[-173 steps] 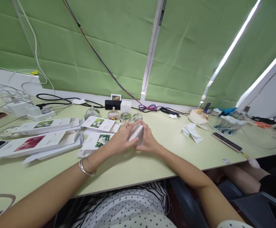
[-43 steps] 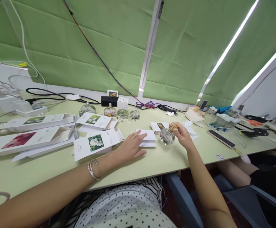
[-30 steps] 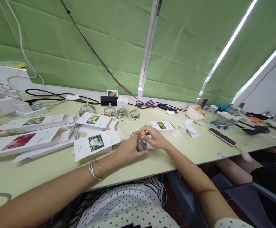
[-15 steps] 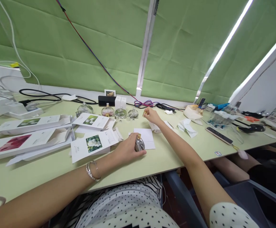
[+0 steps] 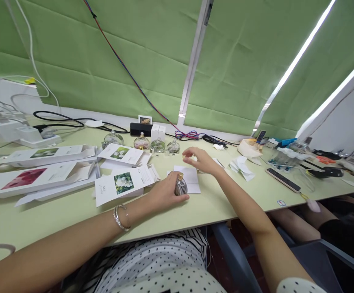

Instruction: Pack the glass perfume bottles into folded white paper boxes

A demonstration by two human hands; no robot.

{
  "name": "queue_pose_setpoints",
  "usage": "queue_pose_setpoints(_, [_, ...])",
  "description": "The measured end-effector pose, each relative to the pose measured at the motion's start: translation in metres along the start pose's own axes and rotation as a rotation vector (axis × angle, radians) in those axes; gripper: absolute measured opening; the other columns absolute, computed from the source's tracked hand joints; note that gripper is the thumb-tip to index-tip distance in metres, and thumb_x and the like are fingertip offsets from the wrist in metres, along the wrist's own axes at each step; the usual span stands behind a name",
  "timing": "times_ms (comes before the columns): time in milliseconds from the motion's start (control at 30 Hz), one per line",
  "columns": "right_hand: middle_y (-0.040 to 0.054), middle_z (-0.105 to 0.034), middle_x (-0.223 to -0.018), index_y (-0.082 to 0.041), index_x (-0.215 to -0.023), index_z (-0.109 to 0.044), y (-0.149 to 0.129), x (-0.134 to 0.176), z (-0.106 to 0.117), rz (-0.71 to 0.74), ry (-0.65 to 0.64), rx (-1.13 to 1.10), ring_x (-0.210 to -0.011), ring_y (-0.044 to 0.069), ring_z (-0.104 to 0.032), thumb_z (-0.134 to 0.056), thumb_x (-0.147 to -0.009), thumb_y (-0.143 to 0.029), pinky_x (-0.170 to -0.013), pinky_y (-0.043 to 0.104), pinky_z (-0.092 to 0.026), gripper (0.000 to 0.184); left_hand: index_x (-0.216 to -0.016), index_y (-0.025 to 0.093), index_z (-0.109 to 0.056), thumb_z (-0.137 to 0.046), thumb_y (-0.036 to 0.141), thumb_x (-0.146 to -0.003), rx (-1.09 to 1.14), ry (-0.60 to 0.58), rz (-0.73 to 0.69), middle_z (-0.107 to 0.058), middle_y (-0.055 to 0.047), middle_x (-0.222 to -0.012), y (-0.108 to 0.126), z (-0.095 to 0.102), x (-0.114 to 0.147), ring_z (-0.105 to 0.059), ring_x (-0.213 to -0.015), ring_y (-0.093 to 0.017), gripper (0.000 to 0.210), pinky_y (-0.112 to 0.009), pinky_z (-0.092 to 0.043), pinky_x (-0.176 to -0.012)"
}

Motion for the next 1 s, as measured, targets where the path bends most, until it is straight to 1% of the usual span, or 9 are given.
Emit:
queue_pose_setpoints(167, [0.0043,-0.064,-0.085,-0.018,-0.095,-0.06,-0.048,0.028,0.002,0.175,-0.105,0.059,-0.082,0.018,-0.057,-0.058,-0.084,-0.035,-0.075,0.03,-0.041,0.021,-0.111,0.02,-0.044,-0.06,0.05,-0.07,0.028,0.033,-0.061,-0.058,-0.008,-0.104,-0.003,-0.002,-0.001,-0.06,-0.092,-0.027,0.053,-0.038,-0.047,-0.074])
queue_pose_setpoints(300, [0.0038,-0.064,-0.079,-0.017,-0.084,-0.06,-0.055,0.027,-0.003,0.154,-0.133,0.085,-0.078,0.016,-0.056,-0.057,-0.085,-0.021,-0.071,0.028,-0.042,0.006,-0.111,0.02,-0.044,-0.061,0.051,-0.069,0.044,0.041,-0.056,-0.059,-0.008,-0.103,-0.005,-0.003,-0.002,-0.06,-0.089,-0.027,0.055,-0.038,-0.047,-0.075])
queue_pose_setpoints(433, [0.006,-0.062,-0.082,-0.016,-0.085,-0.058,-0.053,0.023,0.011,0.161,-0.03,0.114,-0.082,0.018,-0.054,-0.049,-0.087,-0.017,-0.072,0.03,-0.043,0.009,-0.117,0.019,-0.041,-0.059,0.052,-0.071,0.015,0.016,-0.026,-0.06,-0.009,-0.099,-0.003,-0.002,-0.002,-0.061,-0.087,-0.028,0.06,-0.038,-0.047,-0.072])
queue_pose_setpoints(500, [0.0069,-0.062,-0.086,-0.017,-0.089,-0.058,-0.042,0.014,0.022,0.136,0.063,0.125,-0.086,0.019,-0.054,-0.047,-0.088,-0.018,-0.075,0.03,-0.043,0.011,-0.121,0.019,-0.039,-0.059,0.053,-0.071,0.002,0.009,-0.01,-0.061,-0.01,-0.099,-0.002,-0.001,-0.001,-0.062,-0.087,-0.029,0.064,-0.038,-0.047,-0.07])
queue_pose_setpoints(567, [0.0076,-0.062,-0.094,-0.016,-0.095,-0.057,-0.018,-0.001,0.027,0.016,0.094,0.178,-0.091,0.018,-0.055,-0.046,-0.088,-0.018,-0.079,0.03,-0.042,0.013,-0.123,0.019,-0.037,-0.06,0.052,-0.071,-0.001,0.007,0.008,-0.061,-0.01,-0.1,-0.001,0.0,0.0,-0.063,-0.085,-0.028,0.066,-0.037,-0.047,-0.07])
queue_pose_setpoints(633, [0.0068,-0.062,-0.103,-0.017,-0.102,-0.055,0.015,-0.02,0.022,-0.223,-0.008,0.291,-0.098,0.017,-0.054,-0.047,-0.087,-0.017,-0.085,0.028,-0.04,0.018,-0.123,0.018,-0.037,-0.06,0.051,-0.071,-0.001,0.003,0.016,-0.062,-0.011,-0.101,-0.001,0.0,0.0,-0.063,-0.085,-0.028,0.066,-0.037,-0.047,-0.07])
queue_pose_setpoints(767, [0.0087,-0.065,-0.1,-0.016,-0.095,-0.061,0.066,-0.049,-0.006,-0.428,-0.15,0.346,-0.094,0.02,-0.058,-0.055,-0.08,-0.012,-0.078,0.029,-0.043,0.016,-0.122,0.019,-0.038,-0.06,0.053,-0.07,-0.008,-0.001,0.002,-0.06,-0.012,-0.106,-0.002,-0.001,-0.001,-0.063,-0.087,-0.029,0.066,-0.037,-0.047,-0.071])
queue_pose_setpoints(900, [0.007,-0.065,-0.097,-0.015,-0.092,-0.062,0.083,-0.057,-0.036,-0.525,-0.273,0.361,-0.089,0.018,-0.061,-0.06,-0.083,-0.026,-0.077,0.032,-0.048,0.015,-0.121,0.019,-0.038,-0.059,0.053,-0.071,-0.02,0.002,-0.006,-0.06,-0.012,-0.106,-0.002,-0.001,-0.001,-0.063,-0.089,-0.029,0.064,-0.037,-0.047,-0.072])
queue_pose_setpoints(1000, [0.0087,-0.066,-0.096,-0.015,-0.09,-0.064,0.077,-0.054,-0.038,-0.525,-0.288,0.362,-0.09,0.02,-0.061,-0.063,-0.081,-0.027,-0.078,0.032,-0.047,0.015,-0.121,0.018,-0.039,-0.059,0.053,-0.071,-0.022,0.003,-0.006,-0.06,-0.012,-0.107,-0.002,-0.001,0.0,-0.063,-0.09,-0.03,0.065,-0.037,-0.047,-0.073])
Point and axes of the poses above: each hand's wrist, its own x-axis away from the middle knuckle, its own z-axis out of the back of the hand, y = z × x, the point moved 3 cm from there along -x, towards the middle knuckle
